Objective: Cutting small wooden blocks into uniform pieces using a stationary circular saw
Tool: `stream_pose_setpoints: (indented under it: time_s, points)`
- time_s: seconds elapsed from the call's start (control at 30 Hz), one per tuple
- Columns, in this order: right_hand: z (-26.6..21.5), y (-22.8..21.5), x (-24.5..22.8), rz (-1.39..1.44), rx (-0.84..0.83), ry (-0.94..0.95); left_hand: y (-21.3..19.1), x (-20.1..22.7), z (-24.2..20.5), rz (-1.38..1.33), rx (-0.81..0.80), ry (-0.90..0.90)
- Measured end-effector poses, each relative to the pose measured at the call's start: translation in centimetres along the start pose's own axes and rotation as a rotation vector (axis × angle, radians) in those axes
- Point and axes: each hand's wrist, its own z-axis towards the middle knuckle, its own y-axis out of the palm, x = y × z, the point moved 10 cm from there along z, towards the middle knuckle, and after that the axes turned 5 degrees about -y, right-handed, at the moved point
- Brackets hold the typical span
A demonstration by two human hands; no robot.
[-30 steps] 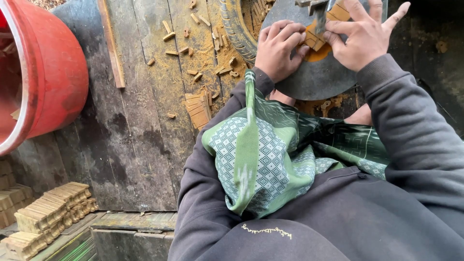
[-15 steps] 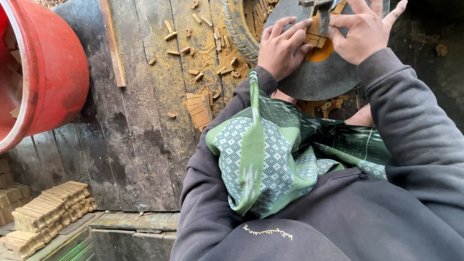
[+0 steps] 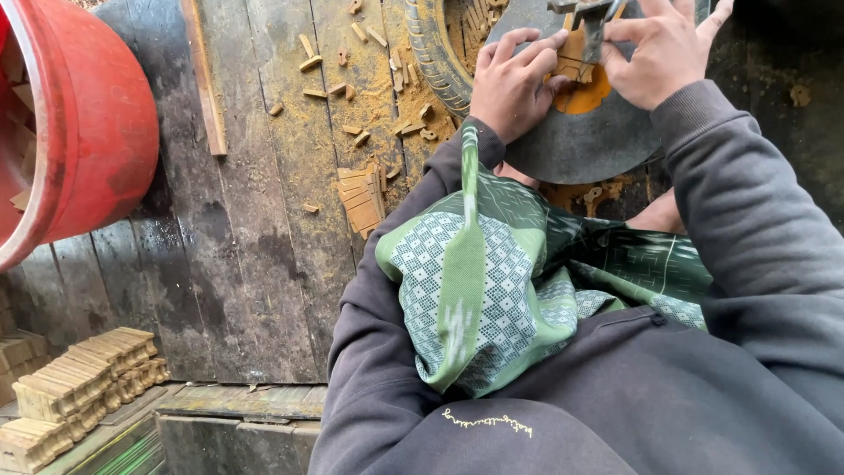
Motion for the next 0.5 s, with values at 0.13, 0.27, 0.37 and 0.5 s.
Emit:
stream_pose_setpoints:
  time_s: [0.13,0.27,0.37,0.5]
  points:
    - [0.2,0.9,0.8,-0.034,0.045,-0.046,0.0,-0.2,0.3,0.011,0.002,-0.022]
    - [1.2,4.1,5.7,-0.141,0.028,0.012,0.6,-1.0,0.9,0.054,-0.031,-0.067]
    - [3.6,2.7,6.7,-0.056,-0.072,0.149,0.7,-0.2,0.9,0.079,-0.039,0.0]
    - [4.7,3.6,11.6,-0.111,-0.214,0.248,-3.4,2.5,-1.4,-0.145,0.074,0.103]
